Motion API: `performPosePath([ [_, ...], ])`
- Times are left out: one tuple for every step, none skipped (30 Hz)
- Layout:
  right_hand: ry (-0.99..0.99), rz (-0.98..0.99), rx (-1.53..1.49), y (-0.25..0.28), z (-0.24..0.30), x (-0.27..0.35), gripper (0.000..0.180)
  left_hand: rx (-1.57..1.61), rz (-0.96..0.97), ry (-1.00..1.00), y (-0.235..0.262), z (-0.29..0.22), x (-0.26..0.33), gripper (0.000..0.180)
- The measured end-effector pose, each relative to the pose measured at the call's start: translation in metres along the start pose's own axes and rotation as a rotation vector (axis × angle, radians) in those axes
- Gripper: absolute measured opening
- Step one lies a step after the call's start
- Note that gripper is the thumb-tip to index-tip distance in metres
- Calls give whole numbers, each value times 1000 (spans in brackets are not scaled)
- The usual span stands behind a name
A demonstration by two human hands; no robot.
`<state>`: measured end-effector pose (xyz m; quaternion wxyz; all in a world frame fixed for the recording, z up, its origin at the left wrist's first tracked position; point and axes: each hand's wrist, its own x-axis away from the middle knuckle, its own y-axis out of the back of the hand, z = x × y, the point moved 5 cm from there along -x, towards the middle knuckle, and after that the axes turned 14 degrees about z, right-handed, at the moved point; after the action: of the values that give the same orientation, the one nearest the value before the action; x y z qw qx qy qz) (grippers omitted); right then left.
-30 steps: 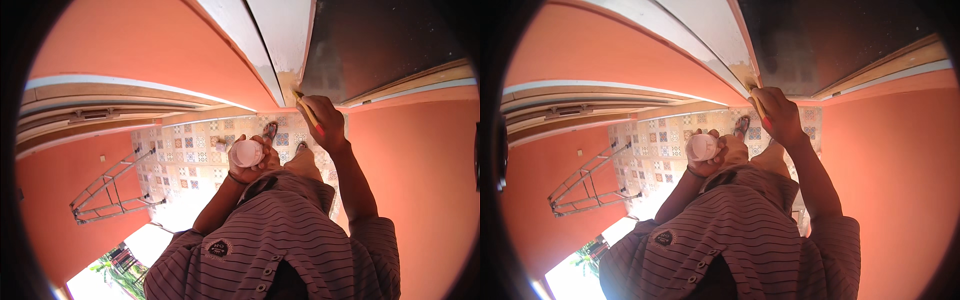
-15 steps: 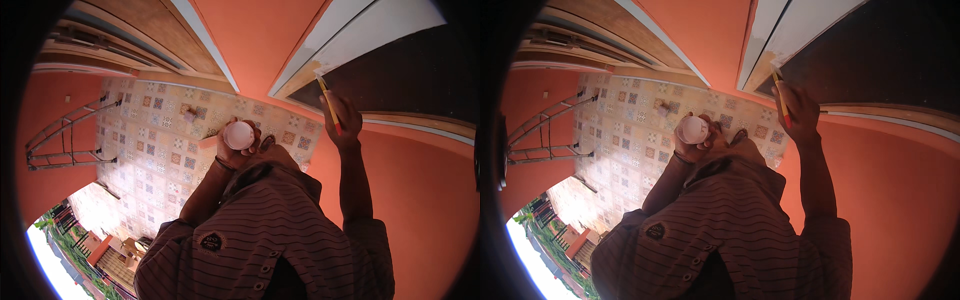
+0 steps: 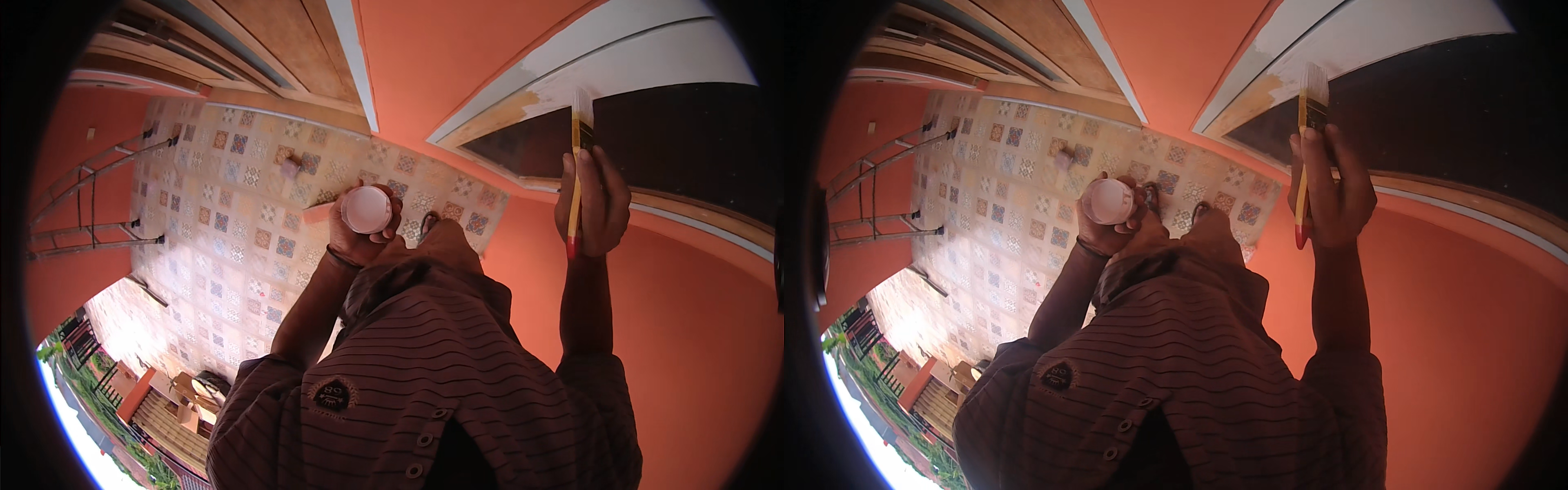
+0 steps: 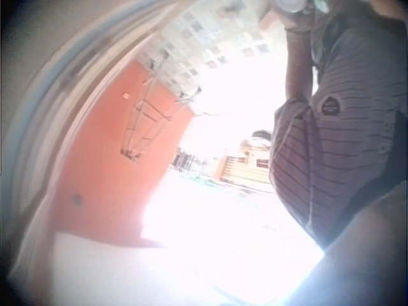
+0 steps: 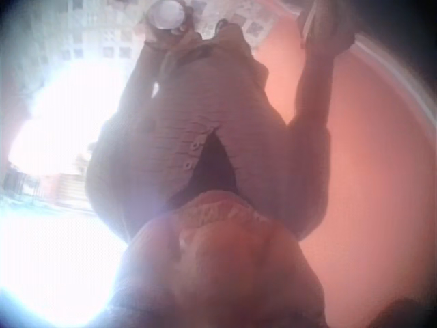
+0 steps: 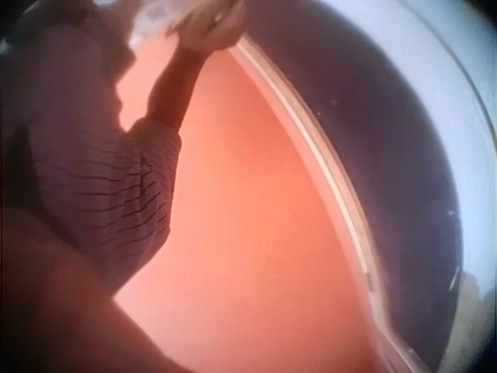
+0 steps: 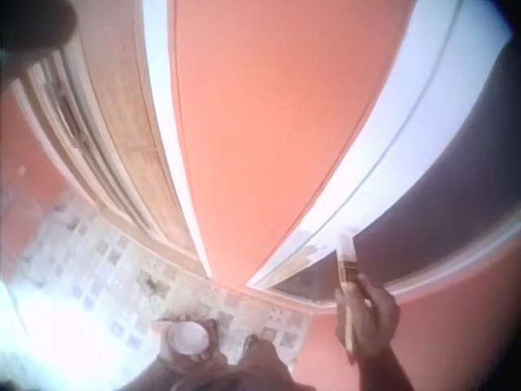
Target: The person paints white trim on a ceiling or high wall using a paintbrush and a small container of white paint. They repeatedly dip the brush and apply paint to the edges of a dark panel, working along the length of the trim.
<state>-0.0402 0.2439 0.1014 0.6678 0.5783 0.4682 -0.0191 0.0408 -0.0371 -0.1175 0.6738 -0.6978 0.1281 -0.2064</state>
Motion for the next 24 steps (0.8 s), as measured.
performPosePath([
  [19, 18, -11, -11, -4, 0, 33, 21, 7, -25, 1, 5, 2, 59],
  [30, 46, -13, -24, -8, 2, 33, 42, 12, -50, 1, 9, 3, 60],
  [79, 78, -33, -36, -9, 8, 32, 63, 16, -74, 1, 15, 5, 60],
  [122, 120, -44, -49, -10, 14, 31, 78, 26, -101, 1, 21, 7, 61],
  [168, 153, -62, -63, -11, 20, 31, 92, 34, -130, 2, 28, 8, 61],
  [174, 197, -96, -75, -14, 27, 30, 107, 38, -156, 2, 37, 11, 62],
  [178, 231, -133, -86, -16, 35, 30, 121, 40, -171, 4, 47, 15, 62],
  [192, 241, -173, -94, -17, 41, 30, 135, 46, -189, 5, 54, 16, 62],
  [190, 267, -186, -102, -18, 46, 30, 147, 54, -210, 5, 62, 17, 63],
  [194, 273, -204, -107, -17, 52, 29, 144, 40, -227, 7, 69, 20, 62],
  [189, 277, -222, -111, -16, 58, 28, 140, 26, -242, 9, 77, 24, 62],
  [200, 287, -256, -113, -13, 62, 28, 136, 14, -255, 10, 82, 27, 62],
  [203, 296, -288, -113, -10, 65, 27, 139, 26, -265, 10, 88, 30, 62],
  [210, 301, -323, -112, -9, 66, 26, 143, 41, -275, 10, 92, 32, 62],
  [188, 307, -319, -111, -11, 64, 25, 152, 58, -286, 11, 96, 34, 62],
  [169, 310, -319, -107, -14, 61, 25, 155, 57, -292, 13, 100, 35, 62],
  [148, 313, -320, -103, -17, 56, 24, 162, 55, -297, 14, 103, 37, 62],
  [148, 283, -310, -96, -23, 50, 24, 168, 55, -302, 16, 106, 38, 62],
  [148, 252, -299, -87, -32, 40, 24, 175, 58, -301, 18, 108, 39, 61],
  [146, 220, -286, -79, -41, 31, 24, 182, 62, -298, 20, 110, 39, 61],
  [169, 185, -263, -71, -47, 22, 24, 189, 68, -294, 21, 111, 39, 61],
  [192, 150, -241, -63, -53, 14, 25, 181, 102, -286, 22, 112, 39, 59],
  [201, 124, -233, -56, -57, 8, 25, 173, 136, -279, 22, 112, 38, 57],
  [230, 115, -181, -49, -58, 3, 24, 167, 196, -266, 20, 113, 37, 56],
])
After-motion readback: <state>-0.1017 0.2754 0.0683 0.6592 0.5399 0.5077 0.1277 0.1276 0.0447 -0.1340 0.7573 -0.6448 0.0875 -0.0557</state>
